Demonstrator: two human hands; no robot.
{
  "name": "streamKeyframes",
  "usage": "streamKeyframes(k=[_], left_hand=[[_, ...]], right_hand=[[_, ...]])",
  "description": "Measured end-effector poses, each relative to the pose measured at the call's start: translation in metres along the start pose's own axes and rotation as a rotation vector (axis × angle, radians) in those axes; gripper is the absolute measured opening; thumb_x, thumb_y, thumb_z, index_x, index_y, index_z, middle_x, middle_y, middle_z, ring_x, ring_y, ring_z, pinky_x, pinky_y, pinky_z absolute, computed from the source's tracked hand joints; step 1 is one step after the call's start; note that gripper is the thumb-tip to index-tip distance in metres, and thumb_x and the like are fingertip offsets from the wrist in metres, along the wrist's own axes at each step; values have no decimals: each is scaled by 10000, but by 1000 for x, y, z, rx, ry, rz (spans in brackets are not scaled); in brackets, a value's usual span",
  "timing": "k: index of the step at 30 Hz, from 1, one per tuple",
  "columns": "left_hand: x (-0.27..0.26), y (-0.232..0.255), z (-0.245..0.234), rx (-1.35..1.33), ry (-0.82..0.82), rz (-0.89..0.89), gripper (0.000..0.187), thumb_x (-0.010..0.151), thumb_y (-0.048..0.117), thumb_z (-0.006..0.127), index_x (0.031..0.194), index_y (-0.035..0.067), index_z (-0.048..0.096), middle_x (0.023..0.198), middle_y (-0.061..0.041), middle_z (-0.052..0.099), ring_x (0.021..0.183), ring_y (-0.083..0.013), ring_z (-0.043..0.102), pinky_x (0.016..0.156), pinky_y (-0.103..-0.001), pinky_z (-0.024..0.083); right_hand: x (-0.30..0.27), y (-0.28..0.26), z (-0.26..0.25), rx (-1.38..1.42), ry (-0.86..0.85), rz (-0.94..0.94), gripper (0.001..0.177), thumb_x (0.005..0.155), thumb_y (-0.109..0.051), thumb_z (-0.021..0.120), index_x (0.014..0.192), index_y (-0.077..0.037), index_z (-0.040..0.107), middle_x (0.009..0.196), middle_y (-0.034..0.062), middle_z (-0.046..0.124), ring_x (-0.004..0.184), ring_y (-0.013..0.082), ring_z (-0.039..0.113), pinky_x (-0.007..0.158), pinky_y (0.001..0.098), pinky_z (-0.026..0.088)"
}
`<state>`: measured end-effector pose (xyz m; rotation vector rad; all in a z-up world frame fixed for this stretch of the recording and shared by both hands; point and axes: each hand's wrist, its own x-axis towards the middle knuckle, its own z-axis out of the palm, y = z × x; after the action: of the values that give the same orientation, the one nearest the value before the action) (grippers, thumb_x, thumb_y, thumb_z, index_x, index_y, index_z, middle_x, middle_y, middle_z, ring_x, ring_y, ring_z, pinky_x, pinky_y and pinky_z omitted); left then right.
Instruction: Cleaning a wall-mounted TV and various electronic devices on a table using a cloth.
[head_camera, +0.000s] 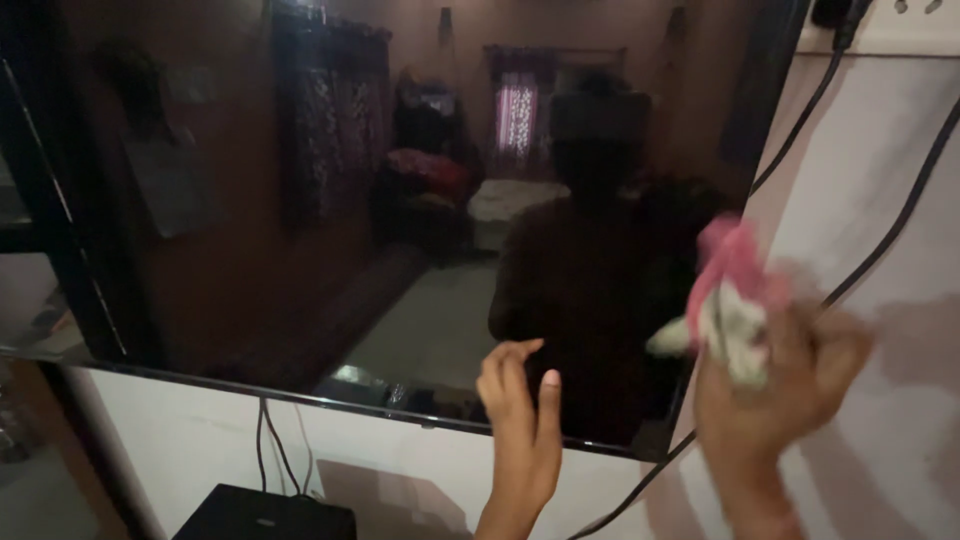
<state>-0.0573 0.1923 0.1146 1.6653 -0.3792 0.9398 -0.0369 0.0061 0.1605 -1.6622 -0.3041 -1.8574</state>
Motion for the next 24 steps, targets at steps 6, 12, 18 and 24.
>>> streamKeyframes(k=[6, 12, 18, 24], left_hand=[[-9, -34, -7, 254, 187, -16, 432, 977, 156, 559, 1377, 0, 510, 1507, -227, 357, 1390, -411, 317, 1107, -498, 301], [-15, -56, -9, 269, 244, -46, 462, 961, 131, 553, 1400, -4, 502, 1549, -252, 319, 1414, -440, 311, 1117, -528, 299], [-10, -104, 0, 343, 344, 82, 498, 939, 167, 569, 1417, 31, 529, 1540, -275, 368, 1374, -467, 396, 1126, -556, 304], [-14, -138, 8, 475, 333, 101, 561, 927, 247, 524, 1456, 60, 521, 1556, -292, 350, 1377, -491, 399, 1105, -593, 332]], right_hand=[[127, -11, 45, -322, -11, -520, 570, 934, 33, 731, 1454, -195, 685, 1426, 83, 496, 1388, 282, 432, 1137, 441, 356], [79, -24, 72, -460, -360, -487, 626, 818, -96, 706, 1421, -258, 662, 1544, 154, 491, 1462, 391, 393, 1172, 612, 265], [-59, 13, 59, -280, -597, -630, 597, 783, -395, 697, 1354, -237, 622, 1449, 90, 513, 1315, 362, 440, 987, 697, 286], [-43, 53, 68, -378, -539, -688, 479, 890, -368, 615, 1364, -302, 614, 1493, 97, 459, 1326, 365, 416, 975, 733, 272]])
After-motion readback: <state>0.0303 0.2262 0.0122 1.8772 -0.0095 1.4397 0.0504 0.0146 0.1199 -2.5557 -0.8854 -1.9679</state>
